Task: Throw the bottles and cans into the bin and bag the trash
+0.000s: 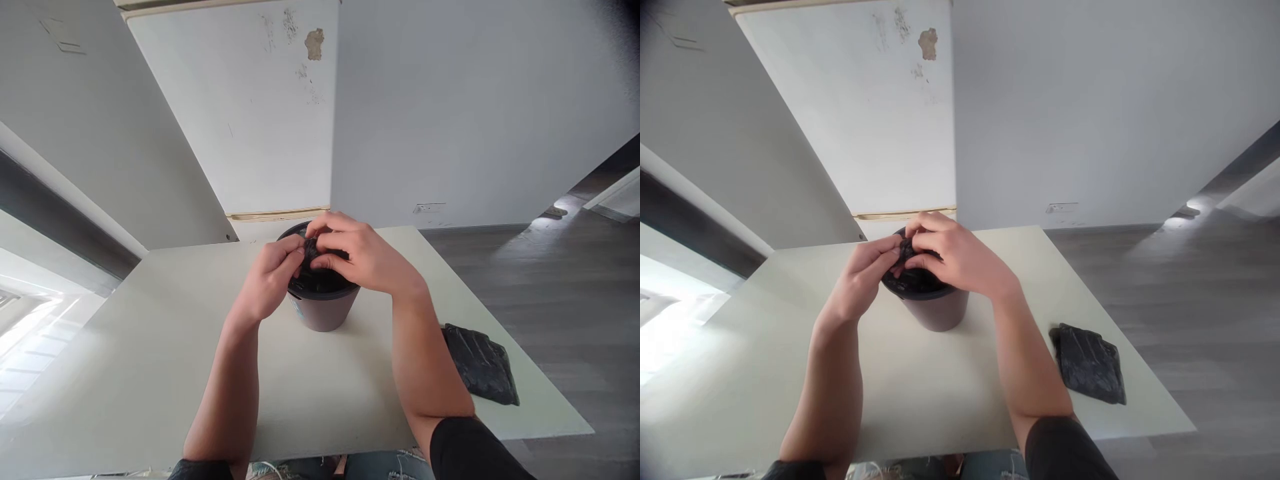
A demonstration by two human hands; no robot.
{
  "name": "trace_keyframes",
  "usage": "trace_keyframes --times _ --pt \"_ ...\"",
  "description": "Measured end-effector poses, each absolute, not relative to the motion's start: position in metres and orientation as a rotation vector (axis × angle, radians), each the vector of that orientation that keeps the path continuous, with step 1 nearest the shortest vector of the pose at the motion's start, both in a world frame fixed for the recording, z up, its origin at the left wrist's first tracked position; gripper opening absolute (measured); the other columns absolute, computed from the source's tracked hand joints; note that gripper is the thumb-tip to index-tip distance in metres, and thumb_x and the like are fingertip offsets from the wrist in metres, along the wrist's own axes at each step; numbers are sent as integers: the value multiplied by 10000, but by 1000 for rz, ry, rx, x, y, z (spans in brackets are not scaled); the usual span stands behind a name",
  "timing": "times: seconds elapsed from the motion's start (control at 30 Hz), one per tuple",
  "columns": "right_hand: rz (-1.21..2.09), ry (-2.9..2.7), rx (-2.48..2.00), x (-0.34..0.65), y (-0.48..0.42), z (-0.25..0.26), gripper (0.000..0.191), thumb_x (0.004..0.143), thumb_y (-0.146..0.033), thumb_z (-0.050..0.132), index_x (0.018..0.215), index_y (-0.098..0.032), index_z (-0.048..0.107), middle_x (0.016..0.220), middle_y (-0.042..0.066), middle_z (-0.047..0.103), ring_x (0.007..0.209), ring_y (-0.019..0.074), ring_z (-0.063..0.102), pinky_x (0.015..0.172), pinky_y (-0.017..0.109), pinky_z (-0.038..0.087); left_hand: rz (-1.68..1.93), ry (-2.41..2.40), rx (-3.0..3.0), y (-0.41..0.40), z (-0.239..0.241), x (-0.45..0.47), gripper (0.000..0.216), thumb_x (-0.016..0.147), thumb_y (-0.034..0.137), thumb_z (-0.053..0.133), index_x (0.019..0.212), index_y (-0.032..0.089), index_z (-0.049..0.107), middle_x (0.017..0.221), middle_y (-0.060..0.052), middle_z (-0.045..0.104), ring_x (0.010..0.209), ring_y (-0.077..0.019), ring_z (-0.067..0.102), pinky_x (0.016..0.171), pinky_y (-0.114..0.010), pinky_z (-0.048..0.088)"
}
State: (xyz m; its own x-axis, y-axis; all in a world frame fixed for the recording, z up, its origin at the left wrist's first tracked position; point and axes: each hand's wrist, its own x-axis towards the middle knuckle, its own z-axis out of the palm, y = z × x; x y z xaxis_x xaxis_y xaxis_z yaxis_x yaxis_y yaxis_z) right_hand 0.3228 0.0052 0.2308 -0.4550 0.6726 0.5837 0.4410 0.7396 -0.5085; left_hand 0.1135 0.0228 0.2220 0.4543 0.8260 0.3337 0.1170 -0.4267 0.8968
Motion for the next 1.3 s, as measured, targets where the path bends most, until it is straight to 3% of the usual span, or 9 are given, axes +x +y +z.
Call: trace_keyframes --times 0.2,0.37,0.57,0.8,0.9,0.97,1.07,1.13,1.3 --pt "318 -2118 -853 328 1 233 215 1007 -243 591 839 -246 725 1247 84 659 1122 294 578 965 483 498 1207 810 1781 26 224 112 304 1031 382 598 853 195 758 877 -61 707 824 -201 603 714 -306 466" --pt "380 -2131 -988 337 -1 233 277 994 -259 612 721 -222 650 1229 85 642 1080 272 581 866 433 493 1352 875 1700 33 217 113 175 948 302 732 1062 222 837 1016 -71 777 952 -224 690 851 -329 526" --pt "305 -2148 -1225 361 4 225 393 945 -283 658 586 -207 517 1052 82 614 1013 262 528 789 401 443 1650 1127 1740 61 200 100 142 876 146 748 931 227 851 937 -56 772 885 -181 682 819 -299 515" --pt "217 -1979 -1634 371 -2 225 415 866 -235 683 550 -204 416 880 47 604 850 212 530 678 345 352 1493 1501 1951 73 191 97 181 870 183 697 970 243 835 866 -32 770 856 -215 725 870 -378 553" --pt "138 -1899 -1639 358 -4 231 278 925 -255 650 671 -215 546 823 32 611 811 200 542 698 334 359 1538 1413 1958 60 201 99 241 872 254 740 1100 262 817 873 -17 773 868 -202 729 868 -371 561" --pt "181 -1891 -1571 346 -3 233 72 963 -286 648 917 -236 673 859 17 653 782 186 562 713 321 379 1569 1247 1963 49 210 101 265 875 286 768 1137 265 804 879 -14 776 845 -185 722 849 -356 564" --pt "333 -2040 -1472 330 0 229 327 946 -303 717 1271 -296 677 925 6 703 788 185 607 728 307 404 1562 1052 1988 35 218 106 252 867 287 803 1117 254 800 849 -9 768 816 -171 714 817 -334 562" --pt "380 -2149 -1446 323 3 225 346 928 -241 723 1268 -303 704 940 12 719 829 196 630 742 309 409 1541 959 2011 29 220 112 228 857 279 823 1081 244 805 854 -11 767 822 -169 715 807 -324 564" --pt "422 -2225 -1487 321 8 221 133 939 -181 637 873 -241 736 816 12 698 790 191 610 697 315 374 1475 822 2039 24 218 122 187 865 280 830 1044 229 811 873 -24 773 833 -169 724 808 -316 589"
